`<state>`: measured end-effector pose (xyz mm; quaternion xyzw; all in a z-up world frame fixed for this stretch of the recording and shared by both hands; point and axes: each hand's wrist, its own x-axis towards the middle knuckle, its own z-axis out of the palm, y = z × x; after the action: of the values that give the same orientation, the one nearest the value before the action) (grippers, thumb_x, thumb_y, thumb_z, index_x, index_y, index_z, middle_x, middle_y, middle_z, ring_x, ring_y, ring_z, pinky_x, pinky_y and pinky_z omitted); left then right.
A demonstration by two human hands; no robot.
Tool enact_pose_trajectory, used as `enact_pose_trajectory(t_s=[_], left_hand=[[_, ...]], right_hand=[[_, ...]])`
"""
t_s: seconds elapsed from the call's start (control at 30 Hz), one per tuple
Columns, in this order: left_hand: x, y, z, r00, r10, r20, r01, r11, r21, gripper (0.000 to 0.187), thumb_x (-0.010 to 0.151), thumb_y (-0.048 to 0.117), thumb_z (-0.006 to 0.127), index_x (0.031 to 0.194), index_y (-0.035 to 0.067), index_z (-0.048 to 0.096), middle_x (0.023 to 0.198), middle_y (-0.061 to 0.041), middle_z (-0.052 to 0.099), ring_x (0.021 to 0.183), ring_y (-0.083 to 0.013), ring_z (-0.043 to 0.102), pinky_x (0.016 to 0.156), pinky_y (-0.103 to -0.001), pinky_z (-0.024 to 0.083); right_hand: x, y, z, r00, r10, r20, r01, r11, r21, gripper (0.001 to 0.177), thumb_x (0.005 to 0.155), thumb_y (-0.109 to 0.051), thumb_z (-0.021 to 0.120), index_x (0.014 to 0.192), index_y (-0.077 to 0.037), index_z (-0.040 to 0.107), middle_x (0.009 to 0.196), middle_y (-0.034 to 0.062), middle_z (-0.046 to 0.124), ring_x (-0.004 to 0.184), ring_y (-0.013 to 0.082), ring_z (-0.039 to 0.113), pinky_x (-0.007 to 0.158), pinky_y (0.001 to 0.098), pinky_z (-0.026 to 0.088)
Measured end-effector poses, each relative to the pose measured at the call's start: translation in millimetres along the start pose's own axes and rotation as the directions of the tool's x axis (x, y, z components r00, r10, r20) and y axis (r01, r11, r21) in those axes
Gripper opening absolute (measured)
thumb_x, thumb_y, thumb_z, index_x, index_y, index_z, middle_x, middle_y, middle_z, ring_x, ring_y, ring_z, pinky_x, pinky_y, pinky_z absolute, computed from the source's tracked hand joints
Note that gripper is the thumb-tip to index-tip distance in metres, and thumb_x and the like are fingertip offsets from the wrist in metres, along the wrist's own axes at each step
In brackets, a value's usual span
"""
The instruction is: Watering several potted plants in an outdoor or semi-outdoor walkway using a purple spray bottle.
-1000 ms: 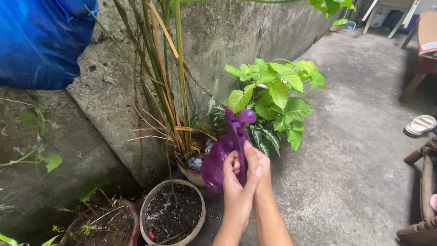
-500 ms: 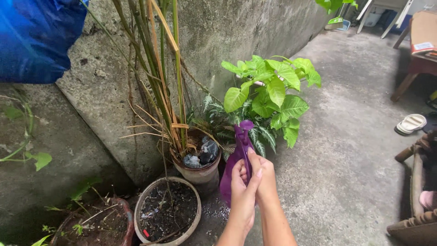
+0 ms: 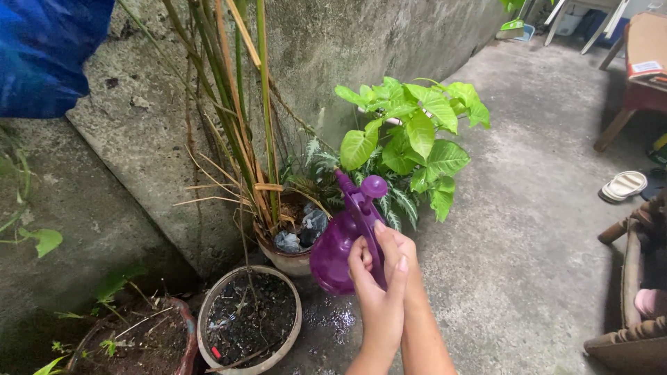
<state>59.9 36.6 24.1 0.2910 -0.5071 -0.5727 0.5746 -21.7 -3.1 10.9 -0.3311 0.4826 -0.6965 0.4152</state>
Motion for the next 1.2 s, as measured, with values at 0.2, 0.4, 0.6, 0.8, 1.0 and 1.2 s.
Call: enact_pose_trajectory(t_s=[0.2, 0.4, 0.6, 0.8, 1.0, 1.2], left_hand=[[8.4, -6.9, -2.9, 0.998, -0.068, 0.01, 0.068, 0.997, 0.035, 0.069, 0.089, 0.022, 0.074, 0.145, 0.004, 0.039, 0.129, -0.011, 0.054, 0.121, -0.0198, 0.053, 0.107, -0.036, 0.041], [20.9, 2.2, -8.7, 0.947, -0.256, 0.196, 0.271, 0.961, -0.051, 0.065, 0.085, 0.021, 0.075, 0.141, 0.006, 0.047, 0.124, -0.008, 0.06, 0.116, -0.0175, 0.058, 0.103, -0.034, 0.046], [20.4, 9.1, 1.0, 0.902, -0.193, 0.385, 0.277, 0.945, -0.174, 0.068, 0.085, 0.018, 0.074, 0.144, 0.004, 0.044, 0.128, -0.009, 0.058, 0.122, -0.0171, 0.057, 0.108, -0.033, 0.045], [20.7, 0.8, 10.3, 0.897, -0.111, 0.428, 0.231, 0.943, -0.24, 0.072, 0.086, 0.017, 0.075, 0.147, 0.002, 0.04, 0.132, -0.011, 0.057, 0.126, -0.0189, 0.056, 0.111, -0.033, 0.042], [19.7, -6.3, 18.6, 0.903, -0.111, 0.414, 0.241, 0.93, -0.278, 0.073, 0.086, 0.019, 0.075, 0.147, 0.0, 0.04, 0.134, -0.011, 0.057, 0.128, -0.0197, 0.055, 0.111, -0.034, 0.042], [28.8, -3.0, 20.2, 0.875, -0.159, 0.457, 0.27, 0.944, -0.188, 0.072, 0.085, 0.018, 0.076, 0.147, 0.003, 0.042, 0.128, -0.008, 0.058, 0.123, -0.0174, 0.056, 0.109, -0.033, 0.043]], right_hand=[[3.5, 11.1, -5.0, 0.988, 0.049, -0.149, -0.048, 0.999, 0.011, 0.044, 0.098, -0.041, 0.059, 0.08, -0.002, 0.067, 0.061, 0.0031, 0.061, 0.05, 0.0127, 0.055, 0.049, 0.027, 0.047], [-9.7, -1.0, 5.7, 0.918, -0.039, -0.395, 0.029, 0.999, -0.03, 0.046, 0.097, -0.044, 0.06, 0.079, -0.003, 0.068, 0.062, 0.002, 0.062, 0.051, 0.0109, 0.055, 0.05, 0.0257, 0.045], [-17.1, -13.9, -3.2, 0.875, -0.218, -0.432, 0.23, 0.973, -0.026, 0.043, 0.102, -0.041, 0.058, 0.082, -0.003, 0.067, 0.065, -0.0002, 0.061, 0.054, 0.0084, 0.054, 0.052, 0.0244, 0.046], [-14.8, -20.1, -13.1, 0.874, -0.253, -0.416, 0.258, 0.965, -0.045, 0.043, 0.102, -0.04, 0.058, 0.084, -0.002, 0.067, 0.066, 0.0008, 0.062, 0.056, 0.0088, 0.055, 0.054, 0.0241, 0.045], [-8.9, -15.1, -26.3, 0.883, -0.215, -0.418, 0.207, 0.976, -0.064, 0.045, 0.101, -0.041, 0.058, 0.083, -0.001, 0.068, 0.065, 0.0016, 0.062, 0.055, 0.0094, 0.055, 0.053, 0.0246, 0.046], [-9.6, -20.7, -23.7, 0.843, -0.231, -0.485, 0.265, 0.964, 0.002, 0.043, 0.102, -0.041, 0.057, 0.084, -0.002, 0.066, 0.066, 0.0015, 0.062, 0.056, 0.0093, 0.054, 0.054, 0.0249, 0.046]])
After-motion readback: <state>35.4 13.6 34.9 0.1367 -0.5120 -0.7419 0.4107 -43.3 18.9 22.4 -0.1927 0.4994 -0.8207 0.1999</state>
